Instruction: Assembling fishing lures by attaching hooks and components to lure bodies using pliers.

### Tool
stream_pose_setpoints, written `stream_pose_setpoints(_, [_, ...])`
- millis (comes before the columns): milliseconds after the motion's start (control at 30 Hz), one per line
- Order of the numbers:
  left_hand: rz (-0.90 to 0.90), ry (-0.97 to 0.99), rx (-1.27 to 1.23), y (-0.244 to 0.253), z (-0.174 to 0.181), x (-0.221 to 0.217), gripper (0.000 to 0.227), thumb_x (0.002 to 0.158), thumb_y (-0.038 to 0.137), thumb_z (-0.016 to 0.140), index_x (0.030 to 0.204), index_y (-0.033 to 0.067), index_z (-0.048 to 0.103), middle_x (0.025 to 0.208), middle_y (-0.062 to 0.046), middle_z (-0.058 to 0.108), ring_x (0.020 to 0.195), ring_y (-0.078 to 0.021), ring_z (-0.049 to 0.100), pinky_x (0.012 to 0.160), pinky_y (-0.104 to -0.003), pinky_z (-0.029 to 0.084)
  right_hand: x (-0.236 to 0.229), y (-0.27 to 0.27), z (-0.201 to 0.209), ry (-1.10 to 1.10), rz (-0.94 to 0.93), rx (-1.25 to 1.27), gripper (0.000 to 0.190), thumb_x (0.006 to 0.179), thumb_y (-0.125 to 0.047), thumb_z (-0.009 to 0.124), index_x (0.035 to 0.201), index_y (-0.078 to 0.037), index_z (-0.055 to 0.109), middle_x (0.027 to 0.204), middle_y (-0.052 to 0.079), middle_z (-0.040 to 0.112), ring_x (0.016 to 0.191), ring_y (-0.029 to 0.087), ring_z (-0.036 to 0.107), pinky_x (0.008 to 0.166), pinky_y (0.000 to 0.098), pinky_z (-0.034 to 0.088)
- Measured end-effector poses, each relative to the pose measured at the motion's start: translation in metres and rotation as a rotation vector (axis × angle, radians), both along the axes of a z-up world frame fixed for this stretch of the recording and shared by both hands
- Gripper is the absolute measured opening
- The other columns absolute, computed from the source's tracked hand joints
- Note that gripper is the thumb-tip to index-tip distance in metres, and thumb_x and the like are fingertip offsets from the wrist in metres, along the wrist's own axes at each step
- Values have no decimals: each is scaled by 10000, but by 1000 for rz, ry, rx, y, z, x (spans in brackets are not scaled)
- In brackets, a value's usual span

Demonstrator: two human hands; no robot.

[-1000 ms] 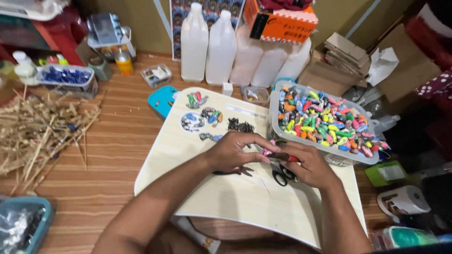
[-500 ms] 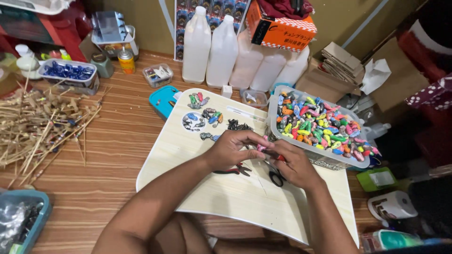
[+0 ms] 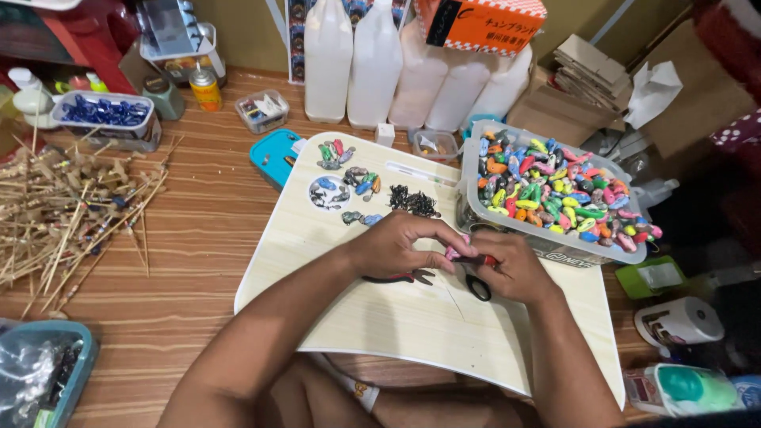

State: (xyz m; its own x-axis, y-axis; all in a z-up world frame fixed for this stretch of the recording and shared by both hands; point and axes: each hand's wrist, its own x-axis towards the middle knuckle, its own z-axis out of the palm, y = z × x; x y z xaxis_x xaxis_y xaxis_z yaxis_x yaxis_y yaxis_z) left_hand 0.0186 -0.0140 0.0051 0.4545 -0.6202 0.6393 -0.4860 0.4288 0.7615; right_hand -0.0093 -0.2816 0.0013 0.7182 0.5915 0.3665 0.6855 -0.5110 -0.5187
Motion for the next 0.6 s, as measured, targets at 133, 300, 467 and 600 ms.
stream_pose_setpoints(133, [-36,26,60,0,-4,-5,260,899,145,787,1153,180,745,1038,-105,779,615,-81,660,564,-189,552,0,-2,1,-53,-48,-121,205,832,-253,723,689,-145,623,637,59,614,592,328,628,576,384,521])
stream_pose_setpoints(300, [36,-270,184,4,0,-9,202,924,194,743,1125,205,726,932,-64,752,945,-287,735,890,-430,595,-3,-10,2,82,-170,-388,279,661,-388,782,597,-171,619,549,57,609,562,335,644,548,430,499])
stream_pose_setpoints(467, [50,-351,212,-1,3,-20,146,931,168,723,1072,131,704,932,-95,743,995,-331,716,935,-473,573,-4,-5,7,194,-231,-532,236,615,-309,786,569,-139,628,545,77,658,600,382,670,568,472,492])
stream_pose_setpoints(600, [10,-294,303,1,9,-20,215,973,140,662,1186,141,693,1070,-109,762,1134,-342,693,1065,-509,507,-6,-7,9,224,-302,-567,195,558,-294,837,648,-177,709,625,58,703,685,354,725,611,467,544])
